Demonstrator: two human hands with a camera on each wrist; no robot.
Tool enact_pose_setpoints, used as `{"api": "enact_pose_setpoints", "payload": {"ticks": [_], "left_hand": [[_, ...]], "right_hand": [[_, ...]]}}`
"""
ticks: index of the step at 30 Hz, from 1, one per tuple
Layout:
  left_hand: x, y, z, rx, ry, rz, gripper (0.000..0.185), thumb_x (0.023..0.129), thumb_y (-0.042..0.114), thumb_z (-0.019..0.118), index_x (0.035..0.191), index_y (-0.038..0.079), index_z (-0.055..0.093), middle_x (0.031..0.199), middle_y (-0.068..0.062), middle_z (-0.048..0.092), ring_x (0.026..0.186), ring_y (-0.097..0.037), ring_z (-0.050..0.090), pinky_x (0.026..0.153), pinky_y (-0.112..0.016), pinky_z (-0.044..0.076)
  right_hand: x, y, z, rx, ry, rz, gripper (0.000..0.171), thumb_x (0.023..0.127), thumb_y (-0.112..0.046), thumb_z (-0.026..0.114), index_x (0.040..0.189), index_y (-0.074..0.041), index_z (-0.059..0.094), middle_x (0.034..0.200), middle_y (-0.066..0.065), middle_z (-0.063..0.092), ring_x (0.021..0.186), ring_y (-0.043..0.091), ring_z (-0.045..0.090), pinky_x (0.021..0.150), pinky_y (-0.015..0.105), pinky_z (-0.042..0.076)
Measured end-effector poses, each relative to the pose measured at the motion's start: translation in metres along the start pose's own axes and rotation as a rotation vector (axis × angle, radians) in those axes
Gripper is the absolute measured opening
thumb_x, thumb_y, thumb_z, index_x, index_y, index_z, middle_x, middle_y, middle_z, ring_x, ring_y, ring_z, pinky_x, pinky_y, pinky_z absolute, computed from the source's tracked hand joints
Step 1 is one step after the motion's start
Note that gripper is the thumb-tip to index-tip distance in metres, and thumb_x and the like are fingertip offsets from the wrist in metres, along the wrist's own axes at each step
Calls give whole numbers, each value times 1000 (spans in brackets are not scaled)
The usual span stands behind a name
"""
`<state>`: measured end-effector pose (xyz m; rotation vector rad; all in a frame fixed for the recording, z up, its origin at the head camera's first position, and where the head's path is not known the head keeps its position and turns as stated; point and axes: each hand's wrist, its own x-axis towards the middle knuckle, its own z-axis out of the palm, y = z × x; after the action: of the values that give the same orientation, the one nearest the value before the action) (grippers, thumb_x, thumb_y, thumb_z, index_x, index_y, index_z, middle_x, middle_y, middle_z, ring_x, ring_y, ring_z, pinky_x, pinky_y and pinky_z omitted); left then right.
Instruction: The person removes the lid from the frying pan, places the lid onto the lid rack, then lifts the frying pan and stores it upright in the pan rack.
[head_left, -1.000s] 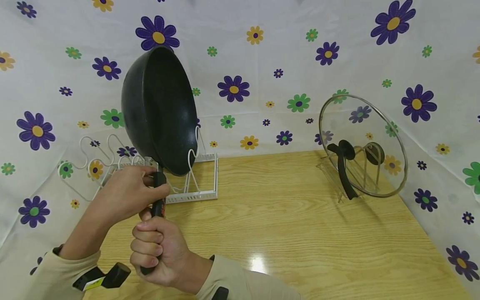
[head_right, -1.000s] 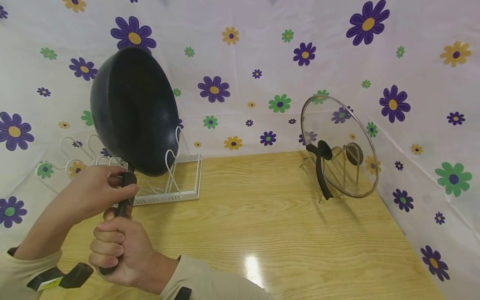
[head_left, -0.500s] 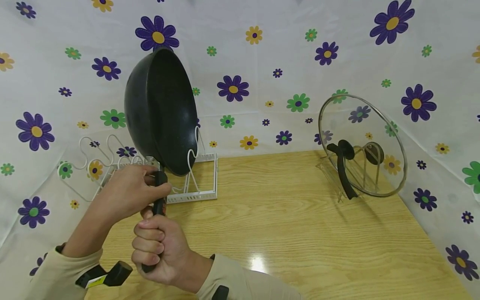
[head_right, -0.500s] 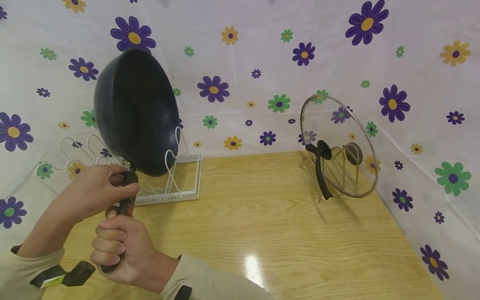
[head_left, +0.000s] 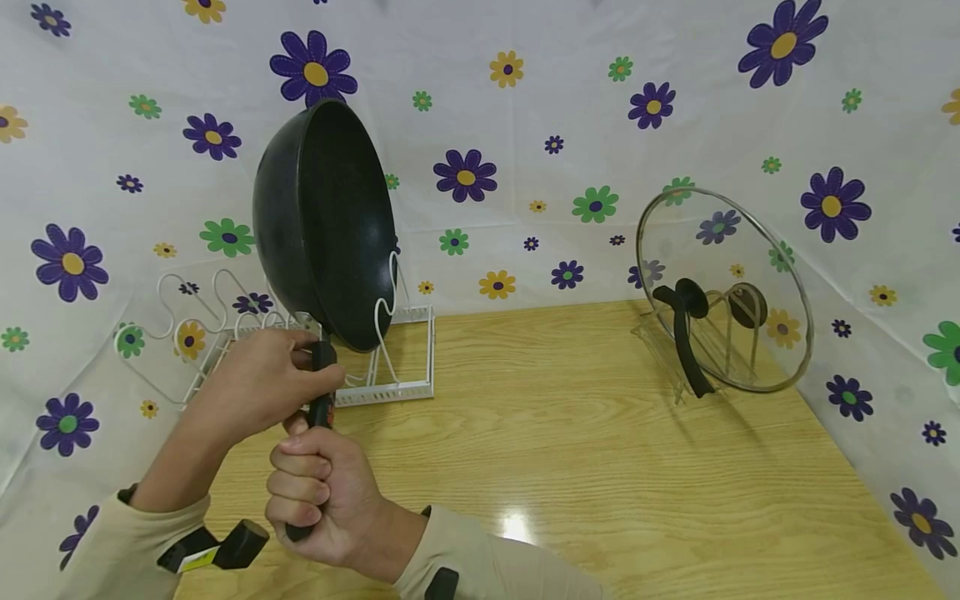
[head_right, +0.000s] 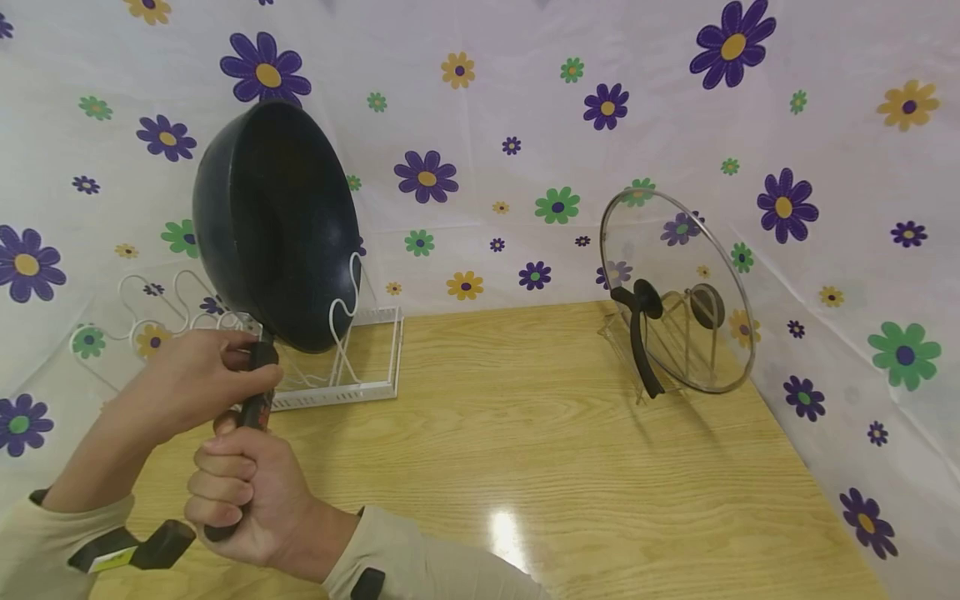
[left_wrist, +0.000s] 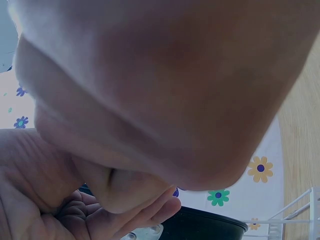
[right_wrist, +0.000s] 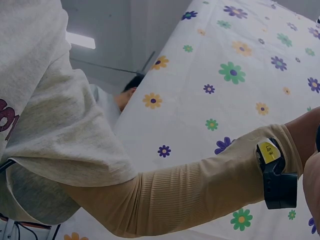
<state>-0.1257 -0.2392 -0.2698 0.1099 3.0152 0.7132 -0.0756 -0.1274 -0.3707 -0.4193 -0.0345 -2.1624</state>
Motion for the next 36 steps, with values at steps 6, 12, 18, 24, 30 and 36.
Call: {"api": "enact_pose_setpoints", "payload": {"ticks": [6,12,18,24,30,36], "left_hand": [[0,0,0,3,5,6,22,88,23,68,72,11,57,58,3,50,55,-17,48,46,-30,33],[1,1,1,3,8,19,22,88,21,67,71,10,57,58,3,49,54,-17,48,46,-29,33],[2,2,2,10,9,24,23,87,22,67,70,11,56,57,4,47,53,-16,46,46,-29,32],[2,2,2,20,10,27,25,87,23,67,69,12,55,57,5,46,53,-16,46,46,-29,31],[2,3,4,33,20,30,24,86,24,68,69,13,55,57,5,47,54,-16,47,47,-30,32],[2,2,5,29,29,36,24,86,24,68,69,13,56,57,5,47,55,-16,47,47,-30,32]], "right_hand": [[0,0,-1,16,3,1,51,104,-8,17,75,-29,53,51,-16,38,44,2,10,47,14,7],[0,-1,0,30,17,-4,50,104,-8,18,77,-29,54,51,-16,40,44,1,11,47,13,7],[0,-2,0,43,18,-5,50,104,-8,19,77,-29,55,52,-16,41,44,1,11,47,13,7],[-1,-2,0,57,14,-6,50,104,-8,18,77,-28,55,52,-16,41,44,1,11,47,13,7],[-3,-3,0,67,15,-5,49,105,-9,19,78,-28,55,52,-15,42,44,1,12,47,13,8],[-4,-3,-1,77,15,3,49,106,-9,19,77,-28,55,52,-15,42,44,1,12,48,12,7]]}}
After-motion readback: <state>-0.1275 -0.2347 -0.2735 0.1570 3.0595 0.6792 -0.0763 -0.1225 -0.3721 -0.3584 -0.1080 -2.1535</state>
